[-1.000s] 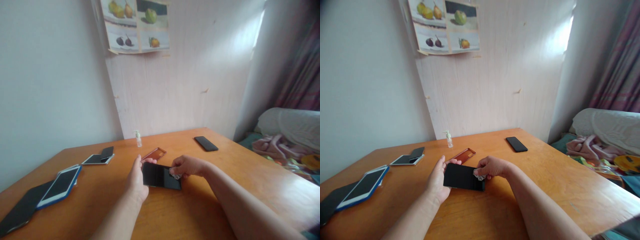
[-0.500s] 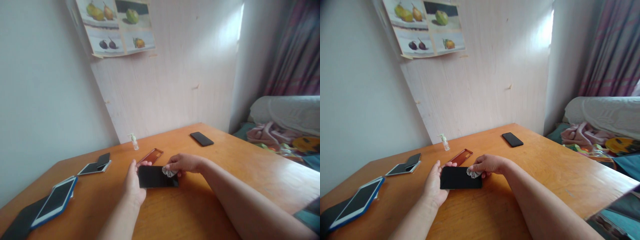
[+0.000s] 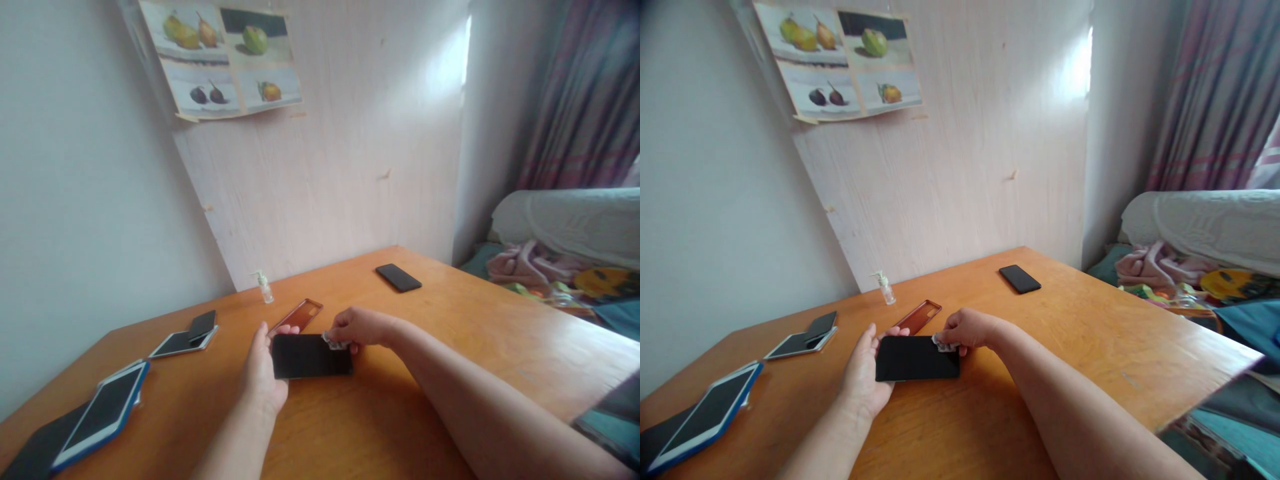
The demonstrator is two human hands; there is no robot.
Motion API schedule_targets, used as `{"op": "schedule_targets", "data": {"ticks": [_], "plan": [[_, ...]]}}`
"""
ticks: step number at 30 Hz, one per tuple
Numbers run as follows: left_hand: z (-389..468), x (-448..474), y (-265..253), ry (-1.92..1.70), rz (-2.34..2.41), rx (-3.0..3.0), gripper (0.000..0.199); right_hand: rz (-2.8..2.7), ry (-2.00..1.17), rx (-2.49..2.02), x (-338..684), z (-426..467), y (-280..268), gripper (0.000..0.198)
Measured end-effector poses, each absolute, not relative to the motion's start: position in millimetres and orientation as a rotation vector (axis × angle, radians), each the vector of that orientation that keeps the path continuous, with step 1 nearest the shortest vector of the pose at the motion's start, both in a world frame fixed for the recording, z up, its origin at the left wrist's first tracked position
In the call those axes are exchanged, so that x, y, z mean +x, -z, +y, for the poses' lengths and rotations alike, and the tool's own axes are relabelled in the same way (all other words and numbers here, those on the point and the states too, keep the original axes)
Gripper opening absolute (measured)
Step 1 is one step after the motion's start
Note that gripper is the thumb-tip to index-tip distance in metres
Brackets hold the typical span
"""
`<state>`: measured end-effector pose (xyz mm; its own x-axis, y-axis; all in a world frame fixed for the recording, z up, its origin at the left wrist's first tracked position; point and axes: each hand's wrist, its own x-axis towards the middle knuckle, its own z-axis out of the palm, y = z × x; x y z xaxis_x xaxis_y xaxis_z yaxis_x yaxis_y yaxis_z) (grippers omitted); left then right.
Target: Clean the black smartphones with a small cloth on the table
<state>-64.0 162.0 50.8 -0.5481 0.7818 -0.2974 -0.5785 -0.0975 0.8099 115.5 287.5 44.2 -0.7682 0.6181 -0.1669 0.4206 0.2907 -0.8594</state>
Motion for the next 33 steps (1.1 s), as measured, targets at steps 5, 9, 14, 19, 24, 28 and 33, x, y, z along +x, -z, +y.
{"op": "schedule_targets", "data": {"ticks": [5,9,14,19,24,28,33], "plan": [[161.2,-63.7,-51.9,-1.799,1.199,0.268,0.028,-2.35,-1.519,-1.004,119.7,288.8,-48.2,0.028],[161.4,-64.0,-52.8,-1.807,1.203,0.26,0.028,-2.339,-1.495,-1.02,120.7,289.0,-48.8,0.031],[163.9,-66.6,-49.7,-1.807,1.194,0.257,0.029,-2.396,-1.538,-0.856,123.7,292.7,-45.1,0.024],[165.1,-67.0,-47.9,-1.806,1.192,0.241,0.029,-2.484,-1.483,-0.849,124.0,295.7,-42.6,0.027],[164.8,-66.0,-49.3,-1.81,1.185,0.249,0.027,-2.616,-1.322,-0.895,125.8,295.1,-46.2,0.027],[164.8,-67.2,-50.2,-1.811,1.178,0.246,0.029,-2.68,-1.18,-0.946,126.2,290.8,-51.8,0.036],[163.6,-69.0,-50.0,-1.795,1.191,0.271,0.031,-2.704,-1.243,-0.881,125.8,287.5,-54.3,0.032]]}}
